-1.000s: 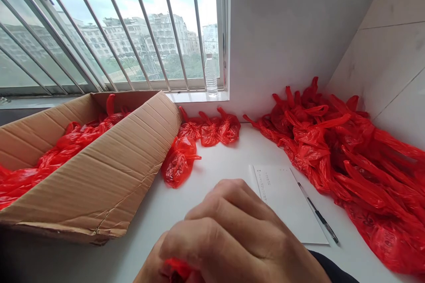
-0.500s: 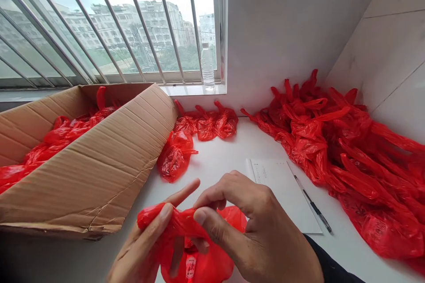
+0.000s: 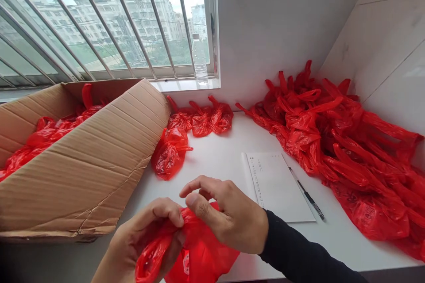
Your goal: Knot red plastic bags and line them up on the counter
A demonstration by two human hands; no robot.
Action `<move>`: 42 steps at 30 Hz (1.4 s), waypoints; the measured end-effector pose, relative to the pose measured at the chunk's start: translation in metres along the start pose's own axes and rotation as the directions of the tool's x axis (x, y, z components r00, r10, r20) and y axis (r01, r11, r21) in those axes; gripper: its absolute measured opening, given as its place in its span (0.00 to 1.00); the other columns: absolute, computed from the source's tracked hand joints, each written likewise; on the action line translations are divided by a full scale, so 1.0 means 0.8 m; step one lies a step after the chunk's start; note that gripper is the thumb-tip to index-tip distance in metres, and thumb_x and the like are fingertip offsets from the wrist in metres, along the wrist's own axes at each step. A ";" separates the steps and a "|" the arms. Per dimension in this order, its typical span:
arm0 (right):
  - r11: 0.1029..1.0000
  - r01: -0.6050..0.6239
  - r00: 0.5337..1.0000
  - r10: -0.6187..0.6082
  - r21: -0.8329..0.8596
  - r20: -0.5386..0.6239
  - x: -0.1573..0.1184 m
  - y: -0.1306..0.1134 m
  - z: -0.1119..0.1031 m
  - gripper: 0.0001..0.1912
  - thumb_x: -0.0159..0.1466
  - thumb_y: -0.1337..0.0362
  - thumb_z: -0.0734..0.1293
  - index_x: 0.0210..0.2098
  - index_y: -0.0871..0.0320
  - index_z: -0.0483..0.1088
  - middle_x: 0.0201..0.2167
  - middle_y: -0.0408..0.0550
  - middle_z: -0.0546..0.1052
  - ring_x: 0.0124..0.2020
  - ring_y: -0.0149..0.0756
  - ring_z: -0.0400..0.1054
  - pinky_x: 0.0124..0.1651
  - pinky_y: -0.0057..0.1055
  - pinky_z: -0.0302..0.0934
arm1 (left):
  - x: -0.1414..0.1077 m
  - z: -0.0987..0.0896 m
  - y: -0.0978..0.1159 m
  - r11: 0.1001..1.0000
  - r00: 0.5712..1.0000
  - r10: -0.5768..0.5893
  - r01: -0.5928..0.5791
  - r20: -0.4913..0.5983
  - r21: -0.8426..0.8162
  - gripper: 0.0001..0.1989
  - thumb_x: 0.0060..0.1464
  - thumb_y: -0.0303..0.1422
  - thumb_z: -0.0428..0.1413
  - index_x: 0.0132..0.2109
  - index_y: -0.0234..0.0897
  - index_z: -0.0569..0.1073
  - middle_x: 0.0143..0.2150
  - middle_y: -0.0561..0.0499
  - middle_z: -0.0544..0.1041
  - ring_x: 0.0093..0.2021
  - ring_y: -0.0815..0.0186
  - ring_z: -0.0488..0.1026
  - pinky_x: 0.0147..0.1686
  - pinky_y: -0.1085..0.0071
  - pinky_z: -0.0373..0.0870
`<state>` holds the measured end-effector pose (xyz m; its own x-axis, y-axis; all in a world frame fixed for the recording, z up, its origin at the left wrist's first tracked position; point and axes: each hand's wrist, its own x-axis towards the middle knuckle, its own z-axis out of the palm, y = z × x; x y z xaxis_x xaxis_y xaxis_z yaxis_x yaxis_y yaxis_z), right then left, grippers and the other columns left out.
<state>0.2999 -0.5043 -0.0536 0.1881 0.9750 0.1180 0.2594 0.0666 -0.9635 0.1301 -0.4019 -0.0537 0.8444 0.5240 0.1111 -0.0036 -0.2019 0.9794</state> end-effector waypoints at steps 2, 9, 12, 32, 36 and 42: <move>0.997 -0.057 0.998 0.057 0.049 -0.014 0.004 0.009 0.002 0.15 0.75 0.56 0.57 0.48 0.56 0.72 0.27 0.38 0.68 0.26 0.27 0.57 0.32 0.27 0.56 | 0.001 0.002 -0.013 0.948 0.970 0.214 -0.177 -0.115 0.266 0.08 0.57 0.25 0.58 0.43 0.42 0.73 0.34 0.54 0.76 0.30 0.71 0.73 0.29 0.77 0.68; 0.992 -0.056 0.996 0.047 0.116 0.082 0.014 0.025 0.001 0.09 0.70 0.61 0.64 0.46 0.58 0.73 0.30 0.42 0.72 0.31 0.31 0.64 0.40 0.31 0.61 | 0.007 0.008 -0.039 0.664 0.796 0.595 -0.409 -0.112 0.626 0.21 0.60 0.16 0.52 0.55 0.39 0.74 0.50 0.50 0.76 0.49 0.70 0.75 0.50 0.76 0.71; 0.992 -0.061 0.997 0.056 0.109 0.049 0.017 0.023 0.000 0.09 0.68 0.60 0.66 0.44 0.59 0.73 0.30 0.41 0.72 0.31 0.31 0.64 0.39 0.31 0.61 | 0.006 0.009 -0.040 0.643 0.759 0.638 -0.431 -0.131 0.633 0.21 0.59 0.14 0.53 0.55 0.37 0.75 0.50 0.48 0.76 0.49 0.69 0.74 0.50 0.75 0.71; 0.973 -0.134 0.989 0.121 0.189 0.080 0.029 0.033 -0.002 0.10 0.70 0.57 0.66 0.40 0.58 0.69 0.21 0.35 0.64 0.23 0.26 0.55 0.27 0.26 0.51 | 0.017 -0.005 -0.055 0.591 0.780 0.624 -0.430 -0.049 0.683 0.25 0.59 0.13 0.52 0.60 0.36 0.72 0.55 0.46 0.73 0.54 0.68 0.72 0.55 0.75 0.68; 0.997 -0.080 0.991 0.082 0.019 -0.101 0.023 0.023 -0.007 0.07 0.72 0.62 0.61 0.38 0.57 0.66 0.34 0.43 0.74 0.35 0.32 0.67 0.38 0.30 0.58 | 0.015 -0.014 -0.064 0.557 0.810 0.585 -0.444 0.047 0.702 0.29 0.61 0.14 0.50 0.66 0.34 0.66 0.61 0.43 0.72 0.62 0.61 0.69 0.60 0.67 0.68; 0.967 -0.209 0.939 0.156 -0.147 -0.306 -0.014 0.059 -0.030 0.12 0.74 0.56 0.58 0.37 0.55 0.63 0.33 0.43 0.70 0.35 0.35 0.65 0.29 0.31 0.54 | -0.032 -0.046 -0.099 0.554 0.838 0.545 -0.371 0.012 0.746 0.25 0.59 0.15 0.51 0.60 0.36 0.73 0.57 0.45 0.78 0.60 0.57 0.73 0.58 0.62 0.70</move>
<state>0.3327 -0.5174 -0.0947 0.5069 0.8613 0.0339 0.3506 -0.1701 -0.9210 0.0887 -0.3691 -0.1278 0.7121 0.3193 0.6253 0.0842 -0.9230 0.3754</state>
